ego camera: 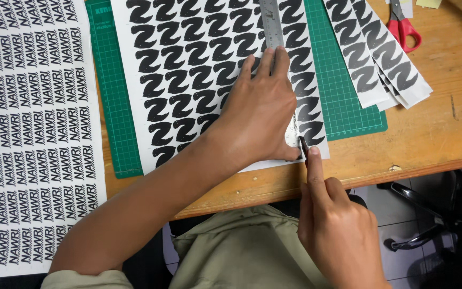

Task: The person uses a red utility knife and a metal ruler to cut strips from a sheet of paper printed with black 'Z' patterns on a green cutting mat. They repeatedly align the ruler, cut along its edge, and remove the cut strips, stacking them to the side.

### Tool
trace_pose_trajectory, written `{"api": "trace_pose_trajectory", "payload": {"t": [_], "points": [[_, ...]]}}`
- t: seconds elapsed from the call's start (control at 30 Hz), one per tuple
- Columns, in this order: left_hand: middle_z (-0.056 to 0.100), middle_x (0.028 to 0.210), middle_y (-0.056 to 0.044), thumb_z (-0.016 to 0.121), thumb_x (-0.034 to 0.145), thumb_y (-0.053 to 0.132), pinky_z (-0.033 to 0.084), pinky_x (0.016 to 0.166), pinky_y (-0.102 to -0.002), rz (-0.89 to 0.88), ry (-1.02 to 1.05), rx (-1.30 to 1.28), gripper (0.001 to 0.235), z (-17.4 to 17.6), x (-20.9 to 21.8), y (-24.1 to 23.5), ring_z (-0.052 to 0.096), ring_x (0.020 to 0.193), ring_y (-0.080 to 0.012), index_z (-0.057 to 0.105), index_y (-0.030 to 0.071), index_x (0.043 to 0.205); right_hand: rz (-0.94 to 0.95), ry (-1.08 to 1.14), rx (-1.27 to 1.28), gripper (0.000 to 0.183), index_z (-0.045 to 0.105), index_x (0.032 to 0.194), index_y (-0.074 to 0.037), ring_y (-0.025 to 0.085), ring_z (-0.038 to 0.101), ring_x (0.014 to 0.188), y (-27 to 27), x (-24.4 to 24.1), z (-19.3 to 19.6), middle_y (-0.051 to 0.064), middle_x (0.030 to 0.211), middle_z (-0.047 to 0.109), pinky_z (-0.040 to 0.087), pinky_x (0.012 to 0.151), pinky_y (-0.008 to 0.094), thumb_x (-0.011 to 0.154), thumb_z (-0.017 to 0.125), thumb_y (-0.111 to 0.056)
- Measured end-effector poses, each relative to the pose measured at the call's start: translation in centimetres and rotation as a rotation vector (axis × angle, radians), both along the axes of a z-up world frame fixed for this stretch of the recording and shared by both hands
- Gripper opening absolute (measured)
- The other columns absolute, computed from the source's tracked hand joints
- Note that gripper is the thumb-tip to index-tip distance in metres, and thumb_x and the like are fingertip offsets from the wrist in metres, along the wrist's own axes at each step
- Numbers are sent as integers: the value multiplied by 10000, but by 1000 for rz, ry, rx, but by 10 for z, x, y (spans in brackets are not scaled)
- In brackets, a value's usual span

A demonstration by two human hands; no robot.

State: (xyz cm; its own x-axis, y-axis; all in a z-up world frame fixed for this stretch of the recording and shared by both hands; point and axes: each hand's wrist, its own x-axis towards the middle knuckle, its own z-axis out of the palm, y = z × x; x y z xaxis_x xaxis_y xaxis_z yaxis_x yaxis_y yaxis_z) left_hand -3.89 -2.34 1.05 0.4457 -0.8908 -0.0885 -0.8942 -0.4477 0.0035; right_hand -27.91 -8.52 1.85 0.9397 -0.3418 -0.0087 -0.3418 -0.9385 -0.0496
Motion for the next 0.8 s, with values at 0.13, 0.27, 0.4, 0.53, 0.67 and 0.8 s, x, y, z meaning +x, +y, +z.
{"api": "trace_pose_trajectory", "payload": {"t": [0.13, 0.27, 0.4, 0.53, 0.67, 0.8], "points": [[384, 1772, -356, 965, 613, 897, 357, 1300, -682, 5, 87, -5, 1050, 0, 2, 0, 406, 1643, -510, 848, 60, 1234, -2, -36, 50, 696, 486, 1787, -116, 406, 539, 434, 4, -3, -1, 48, 859, 586, 452, 381, 562, 1113, 630, -220], [426, 1738, -325, 993, 554, 990, 361, 1294, -668, 21, 61, 5, 1146, 1, 3, -4, 425, 1625, -484, 850, 67, 1217, 1, -38, 49, 710, 476, 1791, -111, 400, 531, 450, 4, -9, -3, 45, 879, 591, 451, 386, 545, 1110, 635, -235], [412, 1740, -318, 1029, 531, 977, 352, 1304, -681, 30, 91, 28, 1109, 2, 3, -6, 411, 1635, -492, 863, 96, 1184, -57, -7, 53, 726, 455, 1804, -168, 379, 577, 449, 12, -22, -5, 28, 911, 617, 437, 383, 538, 1107, 635, -263], [388, 1755, -334, 1038, 541, 947, 347, 1312, -694, 20, 117, 28, 1051, 2, 3, -4, 395, 1645, -508, 875, 105, 1150, -48, -35, 32, 701, 494, 1792, -167, 320, 507, 437, 14, -31, -9, 18, 857, 544, 422, 381, 497, 1116, 658, -252], [398, 1747, -326, 1050, 523, 953, 342, 1315, -687, 25, 110, 4, 1165, 2, 4, -4, 390, 1646, -496, 841, 41, 1217, -50, -44, -19, 672, 527, 1780, -180, 311, 419, 406, 17, -43, -8, 9, 829, 477, 408, 371, 484, 1124, 646, -269], [425, 1733, -331, 1016, 544, 990, 346, 1309, -685, 7, 71, -20, 1233, -3, 5, -3, 401, 1631, -487, 822, 15, 1272, -71, -54, 160, 706, 511, 1776, -236, 373, 485, 477, 6, -47, 1, 11, 811, 495, 455, 440, 549, 1089, 672, -270]]}}
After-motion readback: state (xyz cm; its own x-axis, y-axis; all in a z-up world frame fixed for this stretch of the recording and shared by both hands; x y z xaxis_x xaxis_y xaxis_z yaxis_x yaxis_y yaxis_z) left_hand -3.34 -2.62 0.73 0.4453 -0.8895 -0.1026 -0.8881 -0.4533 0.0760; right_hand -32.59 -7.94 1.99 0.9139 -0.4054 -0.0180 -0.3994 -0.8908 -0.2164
